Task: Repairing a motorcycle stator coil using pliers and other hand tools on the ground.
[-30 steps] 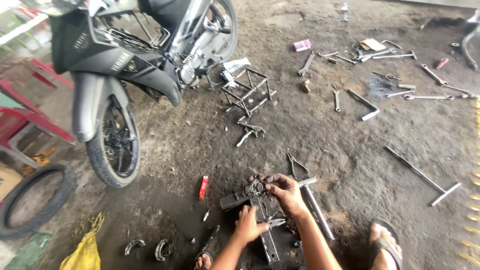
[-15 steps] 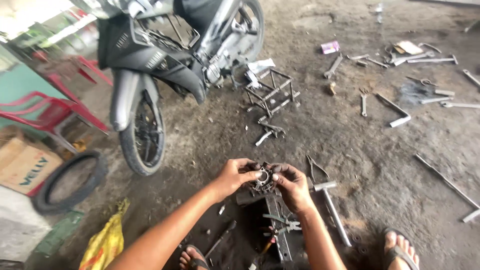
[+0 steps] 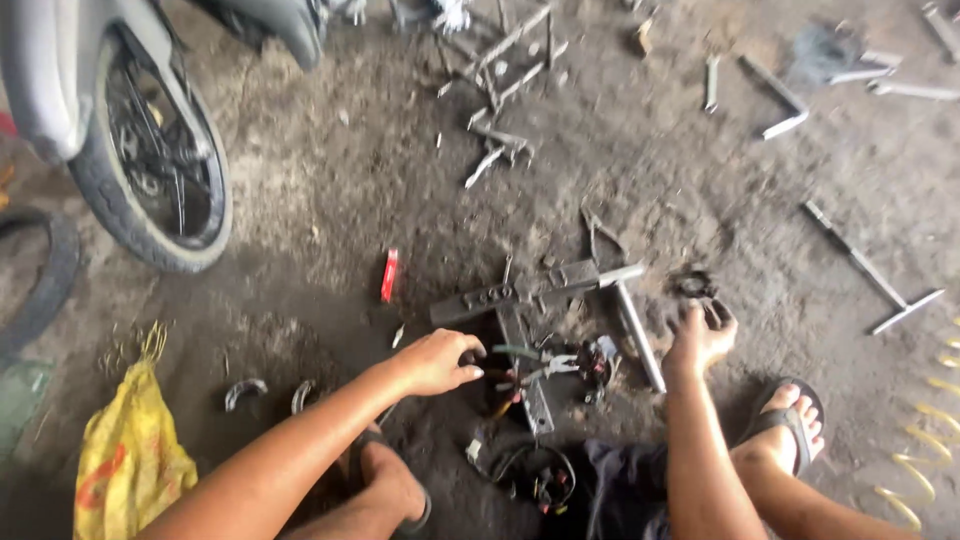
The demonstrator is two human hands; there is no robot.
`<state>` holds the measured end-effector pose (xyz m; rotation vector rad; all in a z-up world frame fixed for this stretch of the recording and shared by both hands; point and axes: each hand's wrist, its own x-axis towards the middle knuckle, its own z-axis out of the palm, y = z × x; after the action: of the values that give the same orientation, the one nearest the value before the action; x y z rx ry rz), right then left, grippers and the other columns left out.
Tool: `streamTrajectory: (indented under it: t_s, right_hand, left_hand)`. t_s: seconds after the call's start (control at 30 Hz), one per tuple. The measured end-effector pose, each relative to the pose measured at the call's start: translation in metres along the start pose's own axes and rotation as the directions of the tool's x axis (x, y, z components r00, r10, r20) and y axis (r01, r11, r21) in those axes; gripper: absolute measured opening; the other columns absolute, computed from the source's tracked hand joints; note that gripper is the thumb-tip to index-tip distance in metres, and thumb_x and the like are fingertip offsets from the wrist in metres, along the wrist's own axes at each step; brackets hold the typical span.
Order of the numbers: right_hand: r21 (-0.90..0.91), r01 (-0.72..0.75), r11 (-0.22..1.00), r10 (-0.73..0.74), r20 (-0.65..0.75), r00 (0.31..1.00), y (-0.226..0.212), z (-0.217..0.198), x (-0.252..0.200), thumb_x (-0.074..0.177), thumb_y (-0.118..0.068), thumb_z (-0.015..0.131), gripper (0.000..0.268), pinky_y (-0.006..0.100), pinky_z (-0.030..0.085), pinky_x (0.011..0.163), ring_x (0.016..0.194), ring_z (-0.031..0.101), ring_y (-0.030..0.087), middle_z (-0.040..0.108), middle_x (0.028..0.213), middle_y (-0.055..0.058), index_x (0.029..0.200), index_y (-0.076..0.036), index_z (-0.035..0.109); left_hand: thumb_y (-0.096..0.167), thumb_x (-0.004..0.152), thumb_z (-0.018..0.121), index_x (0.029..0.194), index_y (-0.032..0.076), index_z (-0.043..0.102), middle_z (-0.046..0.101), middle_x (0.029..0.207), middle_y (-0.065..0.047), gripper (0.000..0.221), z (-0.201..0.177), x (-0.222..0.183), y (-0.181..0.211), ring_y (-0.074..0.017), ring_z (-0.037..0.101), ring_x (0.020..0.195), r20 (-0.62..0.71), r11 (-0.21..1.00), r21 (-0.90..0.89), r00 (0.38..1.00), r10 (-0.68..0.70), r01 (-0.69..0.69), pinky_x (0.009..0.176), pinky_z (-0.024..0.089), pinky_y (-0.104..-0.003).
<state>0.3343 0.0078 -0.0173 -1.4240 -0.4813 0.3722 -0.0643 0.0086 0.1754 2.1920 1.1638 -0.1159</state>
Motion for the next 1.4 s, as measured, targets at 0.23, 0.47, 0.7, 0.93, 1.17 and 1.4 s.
streamTrajectory:
  t_s: [0.23,0.47,0.7,0.93,1.17,1.4]
  right_hand:
    - [-0.782,0.446,0.435,0.544,0.623,0.563,0.022,-0.011,-0.122,0.078,-0.032,0.073,0.031,0.043,0.062,0.078,0.084,0.075,0.032,0.073,0.094,0.019,0.094,-0.006,0.076]
    - [-0.442,0.772,0.456,0.769,0.632,-0.092,0.099,-0.049,-0.207,0.081,-0.033,0.075,0.030,0.043,0.059,0.072,0.083,0.073,0.033,0.074,0.087,0.018,0.090,-0.005,0.076]
    - [-0.001,0.524,0.852,0.243,0.887,-0.393,0.024,0.055,-0.190,0.088,-0.025,0.064,0.029,0.042,0.056,0.073,0.082,0.070,0.031,0.075,0.088,0.019,0.091,0.001,0.077]
    - [-0.348,0.088,0.934,0.351,0.936,-0.027,-0.193,0.119,-0.145,0.095,-0.022,0.062,0.028,0.033,0.056,0.069,0.073,0.066,0.015,0.076,0.083,0.010,0.101,0.003,0.072]
    - [-0.122,-0.632,0.765,0.315,0.927,0.203,-0.211,0.128,-0.129,0.101,-0.024,0.064,0.029,0.032,0.047,0.058,0.064,0.055,0.014,0.056,0.071,0.002,0.084,-0.001,0.061]
    - [0.056,-0.724,0.687,0.227,0.931,0.287,-0.237,0.124,-0.115,0.103,-0.031,0.056,0.038,0.037,0.055,0.074,0.076,0.068,0.022,0.071,0.084,0.014,0.088,0.003,0.062]
  left_hand:
    - [0.029,0.085,0.076,0.118,0.010,0.068,0.067,0.120,-0.014,0.039,0.013,-0.030,0.001,-0.0362,0.062,0.116,0.221,0.975,0.211,0.969,-0.114,0.067,0.097,0.050,-0.049]
    - [0.030,0.087,0.075,0.118,0.009,0.069,0.070,0.116,-0.017,0.038,0.007,-0.036,-0.004,-0.0357,0.066,0.113,0.283,0.940,0.334,0.943,-0.174,0.073,0.095,0.054,-0.047]
    - [0.033,0.087,0.073,0.118,0.014,0.072,0.073,0.114,-0.016,0.036,-0.027,-0.062,-0.036,-0.0327,0.067,0.112,0.176,0.915,0.224,0.910,-0.376,0.335,0.096,0.054,-0.046]
    - [0.049,0.096,0.059,0.123,0.006,0.071,0.078,0.114,-0.012,0.052,0.025,-0.039,-0.161,-0.0319,0.072,0.101,0.053,0.714,-0.599,0.908,-0.416,0.362,0.087,0.060,-0.045]
    - [0.051,0.106,0.044,0.136,0.005,0.059,0.074,0.115,-0.011,0.057,-0.052,-0.050,0.002,-0.0282,0.074,0.098,0.157,0.150,-0.975,0.987,-0.041,0.161,0.085,0.060,-0.042]
    - [0.042,0.107,0.048,0.132,0.001,0.062,0.074,0.113,-0.015,0.050,-0.078,-0.042,0.032,-0.0316,0.075,0.096,0.035,0.022,-0.999,0.998,0.046,0.034,0.082,0.062,-0.045]
